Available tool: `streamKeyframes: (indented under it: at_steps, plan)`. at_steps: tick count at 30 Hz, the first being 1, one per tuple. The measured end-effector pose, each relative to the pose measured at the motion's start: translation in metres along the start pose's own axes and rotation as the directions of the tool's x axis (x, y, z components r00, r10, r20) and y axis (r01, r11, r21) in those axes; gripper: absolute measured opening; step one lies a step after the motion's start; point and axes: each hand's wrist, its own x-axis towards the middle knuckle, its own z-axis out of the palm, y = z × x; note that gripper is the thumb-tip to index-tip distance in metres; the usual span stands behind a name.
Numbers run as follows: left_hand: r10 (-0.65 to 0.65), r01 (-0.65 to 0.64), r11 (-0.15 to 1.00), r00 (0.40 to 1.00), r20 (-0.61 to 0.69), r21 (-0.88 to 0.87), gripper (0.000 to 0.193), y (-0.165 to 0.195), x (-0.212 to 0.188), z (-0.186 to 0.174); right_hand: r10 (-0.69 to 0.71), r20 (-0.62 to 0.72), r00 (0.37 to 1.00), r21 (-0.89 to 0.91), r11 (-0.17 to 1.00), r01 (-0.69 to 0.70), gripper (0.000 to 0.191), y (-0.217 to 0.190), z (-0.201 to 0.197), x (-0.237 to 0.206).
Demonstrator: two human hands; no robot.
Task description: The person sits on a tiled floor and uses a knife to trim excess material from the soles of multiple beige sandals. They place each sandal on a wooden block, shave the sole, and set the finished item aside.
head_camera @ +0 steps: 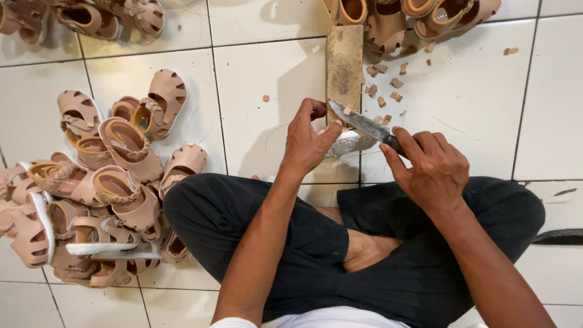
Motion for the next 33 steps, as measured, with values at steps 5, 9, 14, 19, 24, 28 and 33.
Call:
streamKeyframes:
  at_steps: [5,9,14,19,24,28,33]
  plan:
    - [0.010,-0.010,1.000,1.000,-0.003,0.016,0.041,0.003,0.000,-0.001,-0.038,-0.033,0.999,0.020,0.999,0.039,0.030,-0.008,0.007,0.017]
    - [-0.013,0.013,0.999,1.000,-0.015,0.036,0.042,0.003,0.001,0.001,-0.024,-0.038,0.999,0.075,0.997,0.027,0.028,-0.008,0.012,0.020]
    - [0.007,-0.007,0.999,1.000,-0.021,0.035,0.043,0.000,0.000,0.003,-0.006,0.002,1.000,0.061,0.998,0.006,0.030,0.007,0.001,0.001]
    - [-0.022,0.022,0.999,1.000,-0.002,0.047,0.045,0.000,0.000,0.002,0.001,-0.007,1.000,0.080,0.997,-0.001,0.029,0.010,0.001,0.000]
    - [-0.049,0.048,0.998,0.999,0.002,0.040,0.047,-0.002,-0.001,0.001,0.185,0.279,0.942,0.371,0.884,-0.284,0.030,0.013,0.005,0.023]
    - [0.008,-0.008,1.000,1.000,-0.029,0.008,0.050,-0.006,-0.002,0.005,0.262,0.472,0.842,0.421,0.772,-0.476,0.032,0.017,0.003,0.034]
    - [-0.018,0.019,1.000,0.999,-0.026,0.003,0.053,-0.008,0.003,0.006,0.151,0.270,0.951,0.390,0.886,-0.251,0.030,0.015,0.000,0.030]
